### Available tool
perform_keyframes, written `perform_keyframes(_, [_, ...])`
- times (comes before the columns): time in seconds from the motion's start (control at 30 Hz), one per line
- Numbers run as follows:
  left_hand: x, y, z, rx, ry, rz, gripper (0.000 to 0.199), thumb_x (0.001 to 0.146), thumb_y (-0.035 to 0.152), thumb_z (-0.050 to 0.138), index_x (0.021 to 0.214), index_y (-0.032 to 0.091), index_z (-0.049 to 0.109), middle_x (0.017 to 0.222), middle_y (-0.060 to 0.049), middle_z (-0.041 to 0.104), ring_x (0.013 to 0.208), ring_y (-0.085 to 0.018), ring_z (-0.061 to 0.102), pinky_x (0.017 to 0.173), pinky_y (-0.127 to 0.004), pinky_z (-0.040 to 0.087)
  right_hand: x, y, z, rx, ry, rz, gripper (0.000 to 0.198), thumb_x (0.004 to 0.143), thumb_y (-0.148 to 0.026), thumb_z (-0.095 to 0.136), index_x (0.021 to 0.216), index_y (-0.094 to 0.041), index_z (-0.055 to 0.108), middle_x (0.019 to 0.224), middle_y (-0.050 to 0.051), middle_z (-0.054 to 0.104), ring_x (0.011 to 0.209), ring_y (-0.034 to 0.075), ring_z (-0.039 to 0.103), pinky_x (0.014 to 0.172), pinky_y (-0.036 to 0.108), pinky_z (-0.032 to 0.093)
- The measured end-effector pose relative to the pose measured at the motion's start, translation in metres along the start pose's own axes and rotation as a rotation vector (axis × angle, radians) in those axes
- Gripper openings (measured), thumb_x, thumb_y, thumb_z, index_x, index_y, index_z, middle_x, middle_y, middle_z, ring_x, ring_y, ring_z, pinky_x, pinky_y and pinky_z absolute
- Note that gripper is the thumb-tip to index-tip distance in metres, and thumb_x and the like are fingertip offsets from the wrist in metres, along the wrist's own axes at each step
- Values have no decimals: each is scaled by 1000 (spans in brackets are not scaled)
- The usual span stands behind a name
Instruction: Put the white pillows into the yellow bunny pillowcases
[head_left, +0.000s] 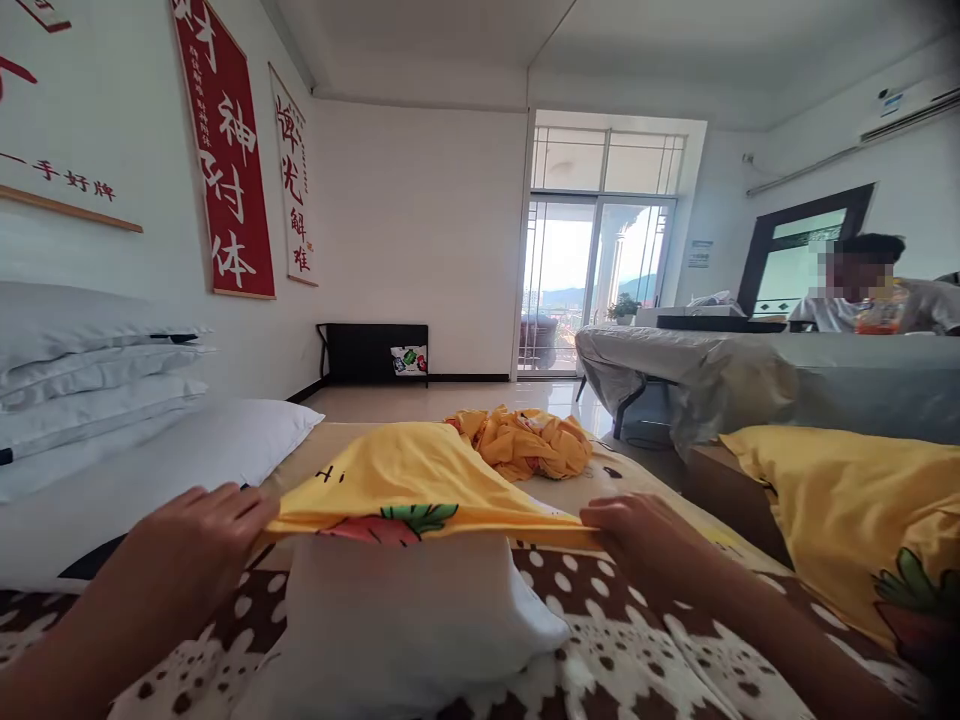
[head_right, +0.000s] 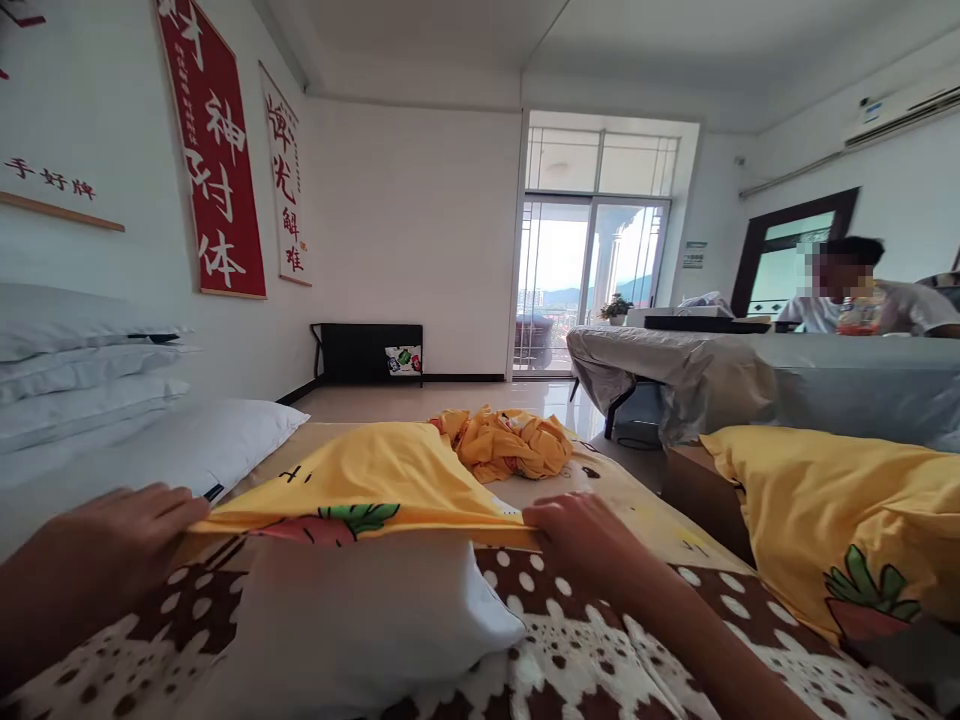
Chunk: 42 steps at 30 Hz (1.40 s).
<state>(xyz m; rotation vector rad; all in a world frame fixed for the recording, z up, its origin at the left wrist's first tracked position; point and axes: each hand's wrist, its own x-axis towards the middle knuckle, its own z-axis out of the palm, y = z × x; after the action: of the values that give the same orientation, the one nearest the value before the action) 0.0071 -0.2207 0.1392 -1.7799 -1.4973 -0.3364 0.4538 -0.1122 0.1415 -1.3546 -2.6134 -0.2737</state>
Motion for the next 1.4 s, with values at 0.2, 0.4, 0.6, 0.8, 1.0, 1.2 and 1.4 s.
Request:
perform_keyframes(0.2, [98, -29, -3, 333, -35, -64, 26, 89, 15, 33, 80, 15, 58, 75, -5, 64, 72, -21, 59, 66, -30, 32, 82, 36, -25, 19, 89, 129, 28, 85, -18, 40, 81, -19, 67, 79, 5, 69, 74, 18, 59, 61, 25, 30])
perform_keyframes(0.4, [130, -53, 38, 308, -111, -152, 39, 96, 21, 24, 86, 9, 60, 85, -11, 64, 87, -25, 58, 77, -35, 34, 141, 63, -7, 14, 154, 370, 30, 88, -32, 45, 74, -19, 68, 78, 7, 67, 75, 19, 59, 58, 26, 28])
perform_keyframes(0.6, [164, -68, 102, 172, -171, -292, 34, 91, 21, 32, 89, 14, 65, 94, -14, 63, 94, -30, 56, 75, -40, 37, 210, 68, 32, 89, 87, 466, 33, 86, -34, 45, 69, -17, 67, 68, 6, 64, 64, 16, 57, 54, 26, 28])
perform_keyframes(0.8, [168, -63, 199, 84, -285, -349, 38, 86, 12, 30, 86, 13, 68, 94, -17, 67, 91, -30, 60, 75, -41, 40, 259, 64, 112, 97, 87, 541, 30, 85, -32, 48, 90, -13, 70, 92, 14, 69, 80, 22, 64, 59, 28, 38])
perform_keyframes(1.0, [181, -39, 209, 26, -300, -298, 38, 82, 8, 31, 92, 13, 67, 106, -18, 65, 99, -30, 58, 82, -44, 40, 264, 53, 140, 71, 74, 456, 31, 84, -29, 51, 104, -12, 67, 108, 17, 66, 105, 28, 58, 84, 36, 42])
perform_keyframes(1.2, [183, 51, 182, -477, -371, -66, 49, 92, 30, 28, 131, 11, 51, 141, -12, 47, 133, -22, 40, 109, -40, 31, 258, -17, 116, 413, 162, -15, 50, 94, -49, 36, 138, -27, 44, 141, 4, 47, 131, 21, 39, 109, 37, 26])
perform_keyframes(1.4, [109, 26, 261, -601, -596, -210, 60, 93, 45, 21, 141, 15, 39, 148, -11, 36, 139, -23, 28, 112, -45, 23, 232, -23, 195, 568, -142, 56, 64, 92, -61, 24, 147, -28, 25, 156, 3, 16, 144, 20, 12, 115, 45, 9])
